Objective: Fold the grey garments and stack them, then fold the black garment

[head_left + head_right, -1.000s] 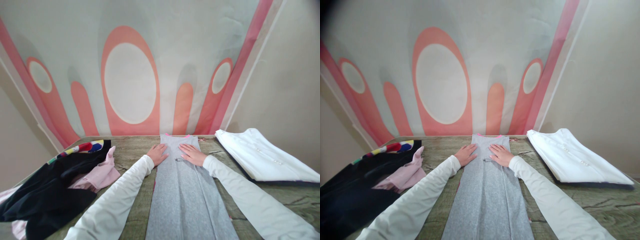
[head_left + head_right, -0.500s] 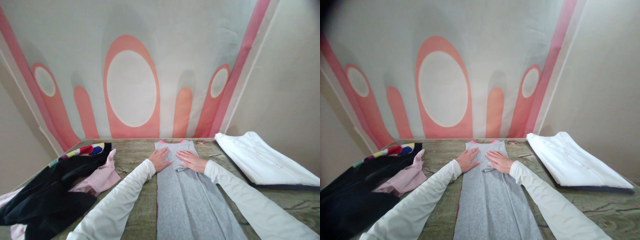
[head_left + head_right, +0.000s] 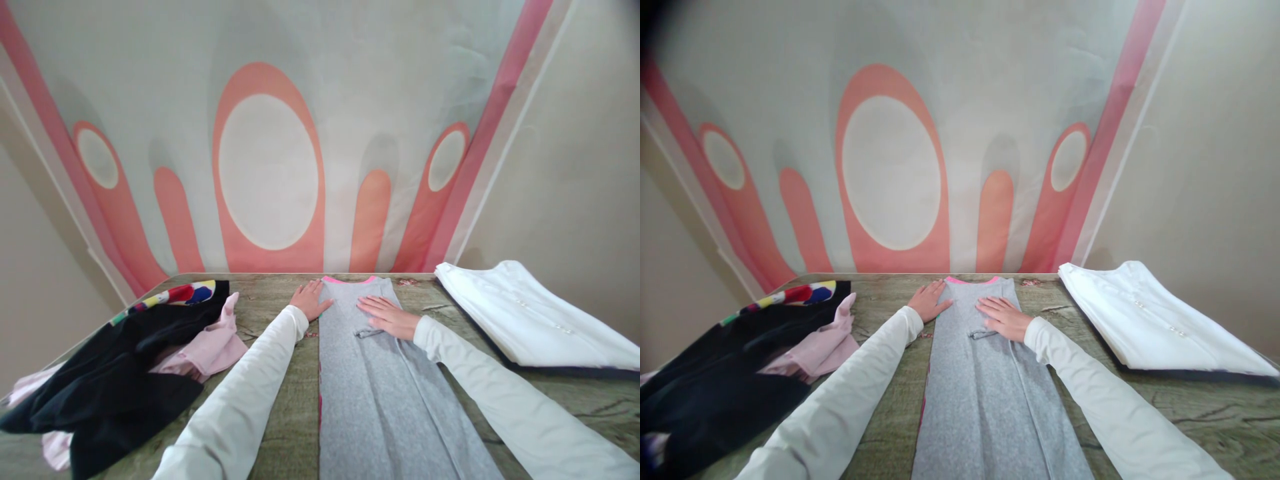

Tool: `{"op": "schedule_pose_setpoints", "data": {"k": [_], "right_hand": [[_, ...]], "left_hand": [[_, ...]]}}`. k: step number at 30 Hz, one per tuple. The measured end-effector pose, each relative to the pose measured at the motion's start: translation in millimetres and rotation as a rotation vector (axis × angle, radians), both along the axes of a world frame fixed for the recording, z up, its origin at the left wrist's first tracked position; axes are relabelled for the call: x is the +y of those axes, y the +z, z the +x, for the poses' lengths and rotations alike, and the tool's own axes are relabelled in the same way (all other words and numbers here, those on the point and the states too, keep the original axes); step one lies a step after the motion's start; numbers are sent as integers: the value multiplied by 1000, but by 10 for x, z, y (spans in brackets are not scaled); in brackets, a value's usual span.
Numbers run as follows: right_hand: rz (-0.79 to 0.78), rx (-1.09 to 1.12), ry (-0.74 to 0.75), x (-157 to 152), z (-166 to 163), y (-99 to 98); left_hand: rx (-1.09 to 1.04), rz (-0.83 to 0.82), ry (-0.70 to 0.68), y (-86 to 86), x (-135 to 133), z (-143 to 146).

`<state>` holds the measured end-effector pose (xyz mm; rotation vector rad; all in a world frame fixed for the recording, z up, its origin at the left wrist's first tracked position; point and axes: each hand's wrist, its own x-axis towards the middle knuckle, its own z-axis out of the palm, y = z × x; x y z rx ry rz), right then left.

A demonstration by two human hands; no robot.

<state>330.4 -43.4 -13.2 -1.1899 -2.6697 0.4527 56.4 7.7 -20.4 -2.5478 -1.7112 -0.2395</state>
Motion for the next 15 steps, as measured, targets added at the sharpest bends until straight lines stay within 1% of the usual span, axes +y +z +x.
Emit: {"op": "schedule_pose_setpoints", "data": {"k": [2,5,7,9,12,15], "right_hand": [[-6,52,-33,48,1,-10],[42,98,-131,126,10,-43],[87,59,-179,156,23,-67],[121,-16,-190,160,40,-83],[145,-107,-194,138,59,-88],[157,-155,-219,117,59,-84]], "left_hand": [[6,18,7,19,-23,-1],[14,20,-87,76,-100,31],[9,-12,-173,112,-178,97],[5,-60,-223,127,-267,196],[18,-124,-253,113,-377,344],[26,-123,-259,81,-401,403]]}}
